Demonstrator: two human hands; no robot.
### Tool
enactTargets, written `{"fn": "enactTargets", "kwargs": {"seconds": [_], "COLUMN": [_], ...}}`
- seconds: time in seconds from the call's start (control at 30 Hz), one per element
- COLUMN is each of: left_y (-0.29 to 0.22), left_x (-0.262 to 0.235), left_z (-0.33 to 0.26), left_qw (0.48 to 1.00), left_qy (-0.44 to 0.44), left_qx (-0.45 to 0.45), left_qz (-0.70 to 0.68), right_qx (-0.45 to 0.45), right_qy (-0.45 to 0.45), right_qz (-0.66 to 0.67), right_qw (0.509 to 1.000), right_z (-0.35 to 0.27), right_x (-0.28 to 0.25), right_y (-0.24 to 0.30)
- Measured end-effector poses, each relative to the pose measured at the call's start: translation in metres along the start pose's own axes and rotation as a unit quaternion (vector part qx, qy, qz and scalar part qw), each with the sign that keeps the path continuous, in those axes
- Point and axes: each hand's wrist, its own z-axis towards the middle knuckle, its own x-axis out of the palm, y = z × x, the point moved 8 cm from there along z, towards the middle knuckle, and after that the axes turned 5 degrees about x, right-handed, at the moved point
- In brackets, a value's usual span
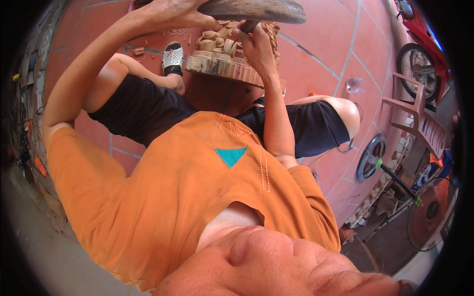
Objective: The person sits on the floor and carves a wooden block using a chisel and mallet. They repeatedly strike the chisel to shape intricate details on the wood, occasionally adjusting the chisel position and rotating the piece to access different areas.
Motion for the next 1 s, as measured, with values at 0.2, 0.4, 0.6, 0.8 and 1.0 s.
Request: {"fn": "enactTargets", "kwargs": {"seconds": [0.2,0.4,0.6,0.8,1.0], "left_y": [-0.007,-0.017,-0.021,-0.020,-0.021], "left_x": [-0.009,-0.023,-0.017,-0.018,-0.020], "left_z": [-0.003,-0.008,-0.009,-0.011,-0.013], "left_qw": [0.997,0.974,0.988,0.987,0.981], "left_qy": [-0.054,-0.153,-0.095,-0.105,-0.136], "left_qx": [0.046,0.159,0.099,0.093,0.125], "left_qz": [-0.023,-0.053,-0.074,-0.074,-0.059], "right_qx": [-0.012,0.010,0.017,0.031,0.032], "right_qy": [0.007,0.002,0.008,0.011,0.017], "right_qz": [-0.029,0.034,0.076,0.087,0.100], "right_qw": [0.999,0.999,0.997,0.996,0.994], "right_z": [-0.003,-0.005,-0.003,-0.003,-0.004], "right_x": [0.001,-0.002,-0.001,0.001,0.004], "right_y": [0.015,0.004,0.002,-0.007,-0.012]}}
